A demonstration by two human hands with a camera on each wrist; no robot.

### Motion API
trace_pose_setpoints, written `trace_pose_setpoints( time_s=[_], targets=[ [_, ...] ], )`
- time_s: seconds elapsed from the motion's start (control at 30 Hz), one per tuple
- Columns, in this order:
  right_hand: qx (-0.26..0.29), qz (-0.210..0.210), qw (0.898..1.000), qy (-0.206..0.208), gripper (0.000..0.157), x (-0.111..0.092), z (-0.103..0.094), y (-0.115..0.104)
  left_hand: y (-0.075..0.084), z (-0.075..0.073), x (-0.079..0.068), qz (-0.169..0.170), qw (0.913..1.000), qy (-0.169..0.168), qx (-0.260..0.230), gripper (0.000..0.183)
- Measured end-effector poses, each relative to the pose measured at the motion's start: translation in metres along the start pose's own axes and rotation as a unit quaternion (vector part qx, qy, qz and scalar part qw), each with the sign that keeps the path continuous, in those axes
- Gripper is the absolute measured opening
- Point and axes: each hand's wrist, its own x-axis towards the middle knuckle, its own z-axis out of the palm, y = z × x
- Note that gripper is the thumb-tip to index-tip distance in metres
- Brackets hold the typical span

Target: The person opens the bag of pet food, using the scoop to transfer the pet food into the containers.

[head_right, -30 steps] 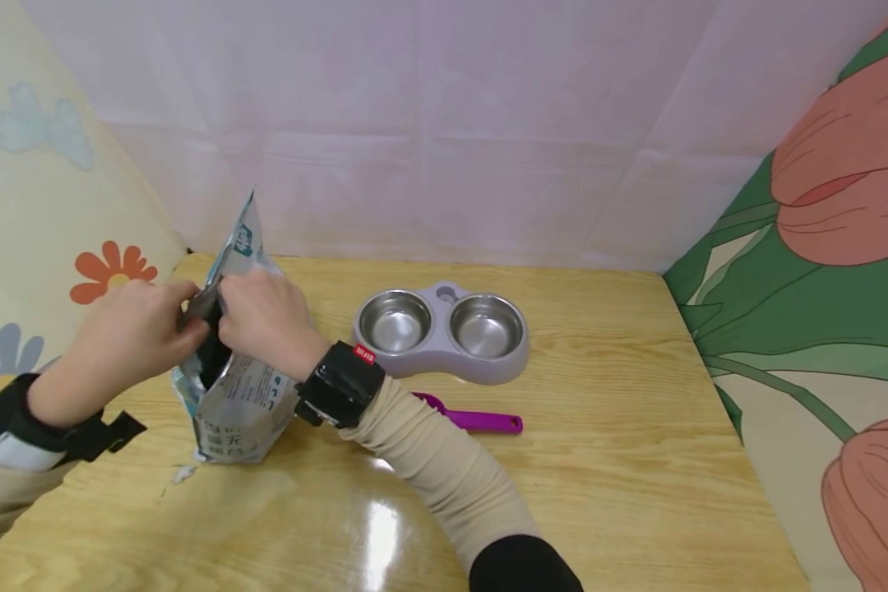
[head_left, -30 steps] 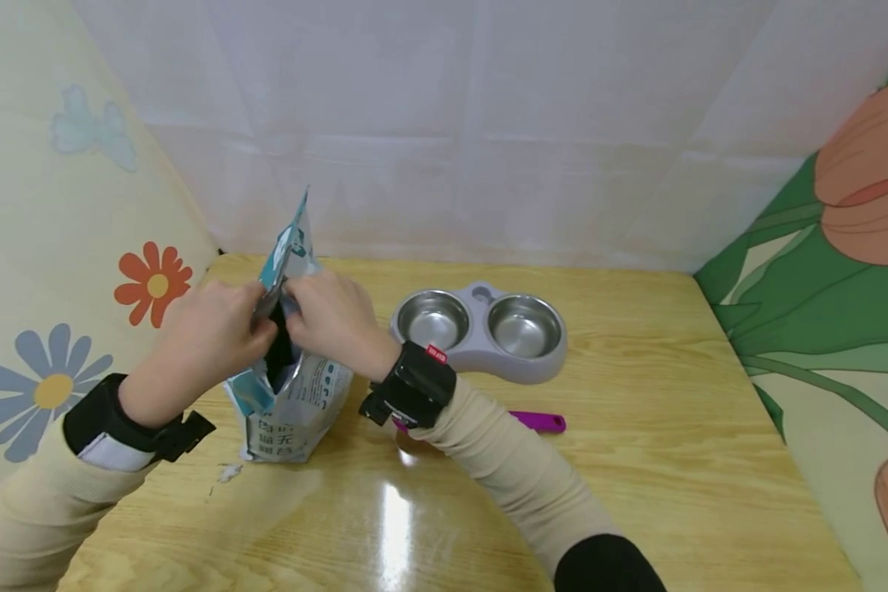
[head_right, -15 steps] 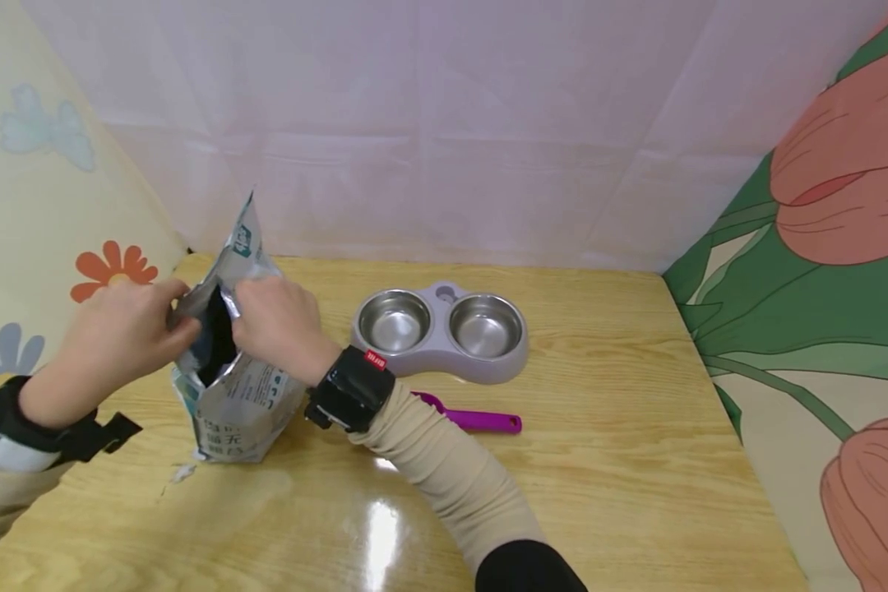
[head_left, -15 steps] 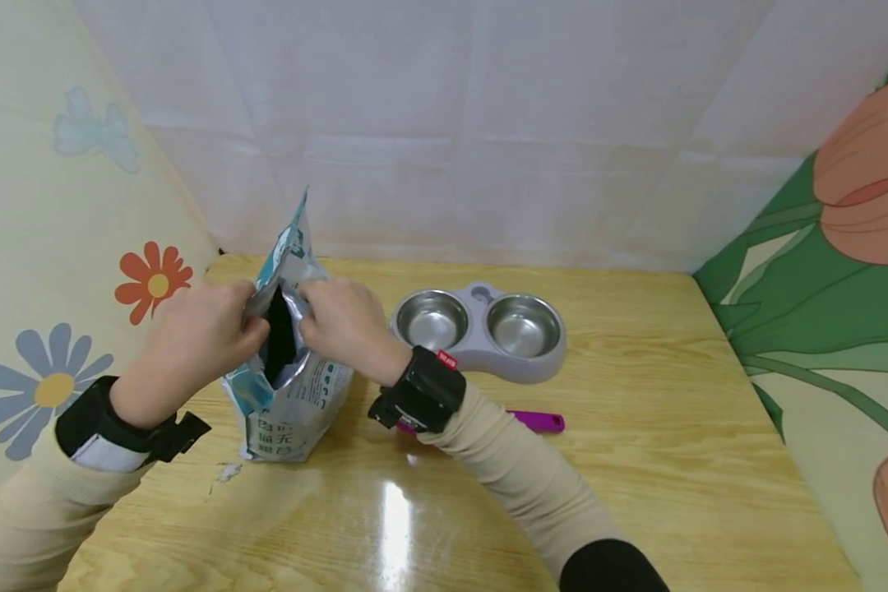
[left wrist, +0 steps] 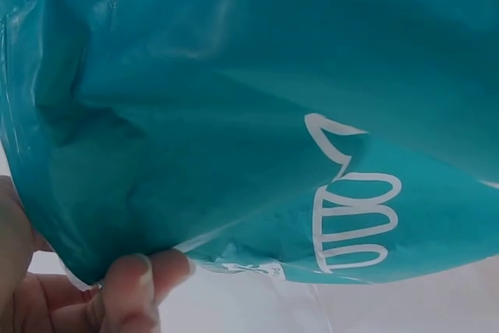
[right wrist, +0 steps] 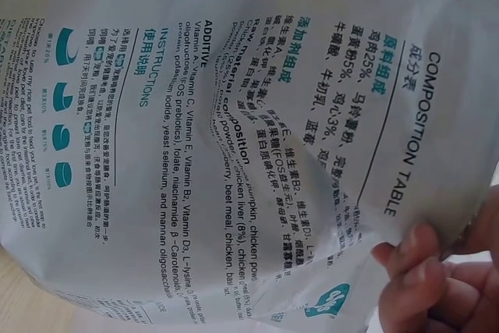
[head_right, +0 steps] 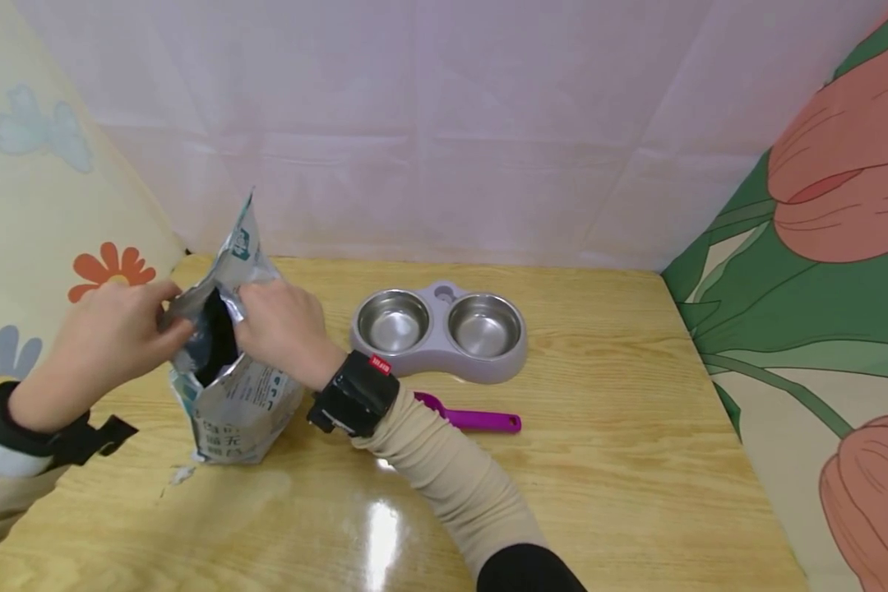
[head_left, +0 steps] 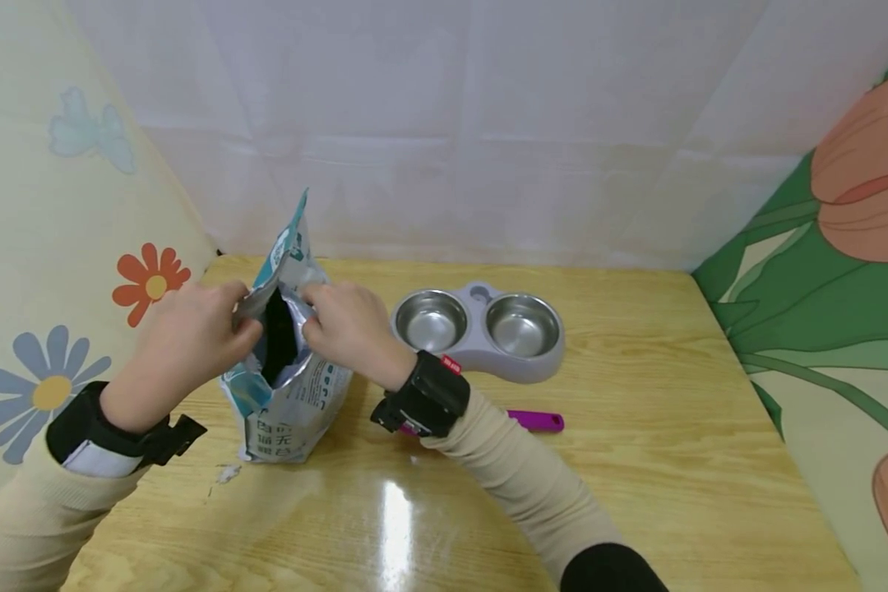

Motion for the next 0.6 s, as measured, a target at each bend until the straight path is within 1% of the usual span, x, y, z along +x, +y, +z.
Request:
trace_pose_setpoints(
  time_s=[0.13,0.3,0.47,0.6],
  targets=[
    [0.004,0.003,1.0,-0.002,0.005,-0.0012,-0.0005,0.0013,-0.0006,0.0004,-0.0001,0.006,0.9999,0.01,0.004,0.009],
    [0.015,0.007,1.0,-0.005,0.005,-0.003,-0.001,0.0028,-0.0015,0.0006,-0.0001,0.005,0.9999,0.013,0.002,0.009],
    [0.022,0.003,1.0,-0.002,0.006,-0.0042,-0.001,0.0039,-0.003,-0.0001,-0.0004,-0.006,0.9999,0.009,0.003,0.009],
    [0.017,0.0,1.0,0.001,0.007,-0.0048,-0.0011,0.0045,-0.0048,-0.0011,-0.001,-0.02,0.9998,-0.001,-0.001,0.009]
  ],
)
